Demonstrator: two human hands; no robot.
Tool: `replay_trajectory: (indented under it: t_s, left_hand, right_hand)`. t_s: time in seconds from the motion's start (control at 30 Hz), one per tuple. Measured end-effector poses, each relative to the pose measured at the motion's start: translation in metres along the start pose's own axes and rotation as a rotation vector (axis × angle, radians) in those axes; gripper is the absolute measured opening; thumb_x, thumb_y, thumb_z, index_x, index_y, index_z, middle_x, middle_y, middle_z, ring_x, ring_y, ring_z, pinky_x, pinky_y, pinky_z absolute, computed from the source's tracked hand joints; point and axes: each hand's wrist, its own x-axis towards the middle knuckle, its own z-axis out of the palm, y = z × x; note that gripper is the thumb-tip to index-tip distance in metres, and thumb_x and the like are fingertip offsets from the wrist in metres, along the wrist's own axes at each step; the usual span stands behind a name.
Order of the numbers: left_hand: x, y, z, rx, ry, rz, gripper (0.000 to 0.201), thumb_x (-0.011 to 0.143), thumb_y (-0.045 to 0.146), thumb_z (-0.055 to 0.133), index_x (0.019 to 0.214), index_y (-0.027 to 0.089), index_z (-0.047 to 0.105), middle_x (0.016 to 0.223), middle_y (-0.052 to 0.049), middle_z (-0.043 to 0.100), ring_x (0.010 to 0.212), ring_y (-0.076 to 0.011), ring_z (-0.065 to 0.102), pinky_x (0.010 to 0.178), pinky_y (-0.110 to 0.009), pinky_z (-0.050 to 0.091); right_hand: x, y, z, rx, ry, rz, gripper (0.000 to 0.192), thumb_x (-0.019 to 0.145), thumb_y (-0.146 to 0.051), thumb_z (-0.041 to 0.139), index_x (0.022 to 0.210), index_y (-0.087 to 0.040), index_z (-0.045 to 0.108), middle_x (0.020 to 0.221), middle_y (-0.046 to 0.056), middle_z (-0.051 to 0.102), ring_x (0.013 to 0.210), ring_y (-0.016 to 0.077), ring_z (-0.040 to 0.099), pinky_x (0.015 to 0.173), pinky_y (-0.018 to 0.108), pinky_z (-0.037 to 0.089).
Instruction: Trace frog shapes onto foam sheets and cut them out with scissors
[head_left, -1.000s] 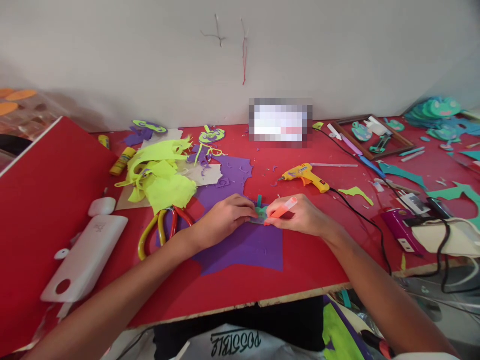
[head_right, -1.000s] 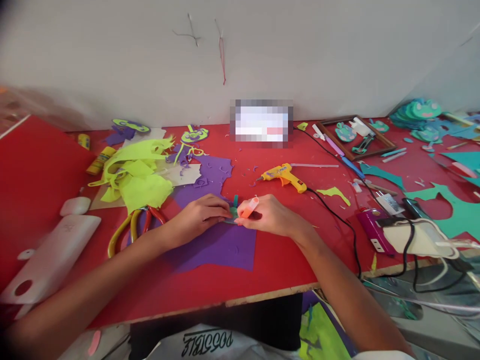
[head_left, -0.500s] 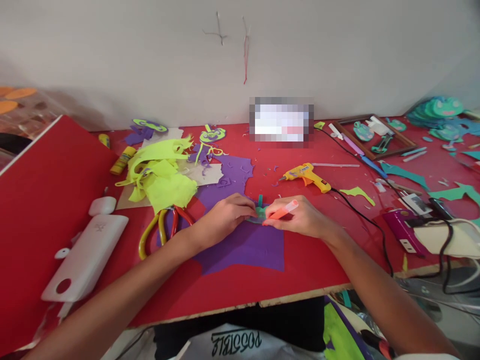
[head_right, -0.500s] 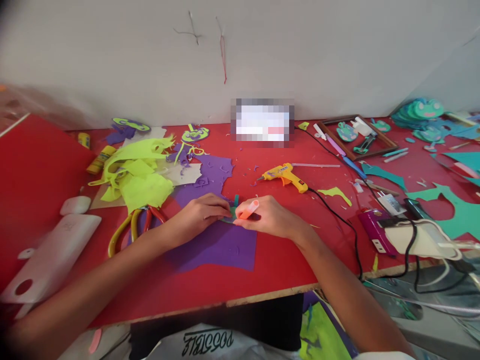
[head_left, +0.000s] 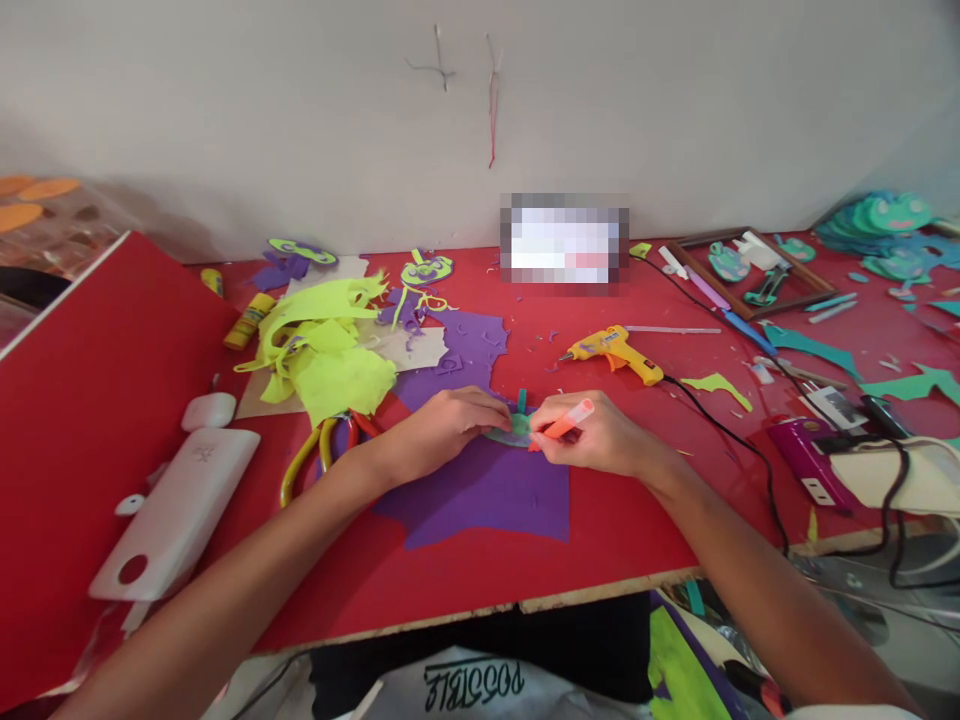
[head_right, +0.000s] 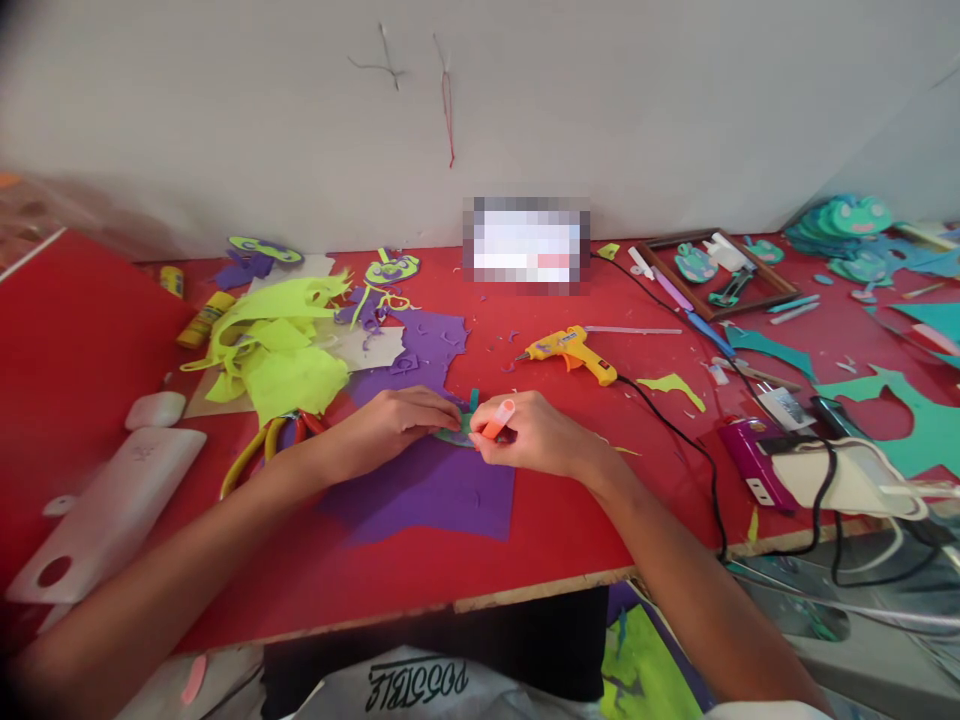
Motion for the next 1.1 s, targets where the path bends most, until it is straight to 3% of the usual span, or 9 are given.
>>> replay_trajectory:
  t_s: [0.37,0.57,0.83,1.1]
  left_hand:
    - [-0.004,-0.004,-0.001,0.033,-0.03,-0.06,0.031,0.097,0.008,0.052,0.11,0.024,0.075,0.123,-0.008,0.068,0.114,-0.0172,0.064,0.098,-0.029,0.05]
    - [-0.002,-0.009,0.0,-0.012,-0.024,-0.067,0.023,0.096,0.01,0.057,0.11,0.021,0.071,0.116,-0.007,0.071,0.11,-0.0175,0.066,0.097,-0.028,0.05]
    - [0.0,-0.007,-0.001,-0.008,-0.023,-0.087,0.021,0.096,0.012,0.057,0.112,0.018,0.069,0.114,-0.008,0.072,0.106,-0.0186,0.066,0.092,-0.029,0.05]
    - [0.001,-0.006,-0.001,-0.009,-0.01,-0.08,0.019,0.098,0.014,0.056,0.111,0.017,0.07,0.11,-0.008,0.073,0.103,-0.0178,0.067,0.09,-0.029,0.051]
  right_hand:
    - [0.001,0.002,-0.001,0.069,-0.079,0.047,0.017,0.097,-0.03,0.064,0.083,-0.021,0.068,0.08,-0.001,0.072,0.072,0.0135,0.063,0.071,0.025,0.045]
    - [0.003,-0.001,0.006,0.135,-0.068,0.059,0.018,0.098,-0.037,0.064,0.093,-0.021,0.071,0.093,0.002,0.077,0.081,0.0159,0.068,0.075,0.028,0.048]
    - [0.004,0.003,0.018,0.189,-0.042,0.025,0.012,0.098,-0.032,0.066,0.099,-0.022,0.072,0.098,0.003,0.076,0.09,0.0165,0.069,0.085,0.029,0.052]
    - [0.009,-0.001,0.022,0.116,-0.006,-0.014,0.012,0.099,-0.03,0.063,0.095,-0.02,0.07,0.093,0.003,0.075,0.084,0.0163,0.066,0.08,0.029,0.051]
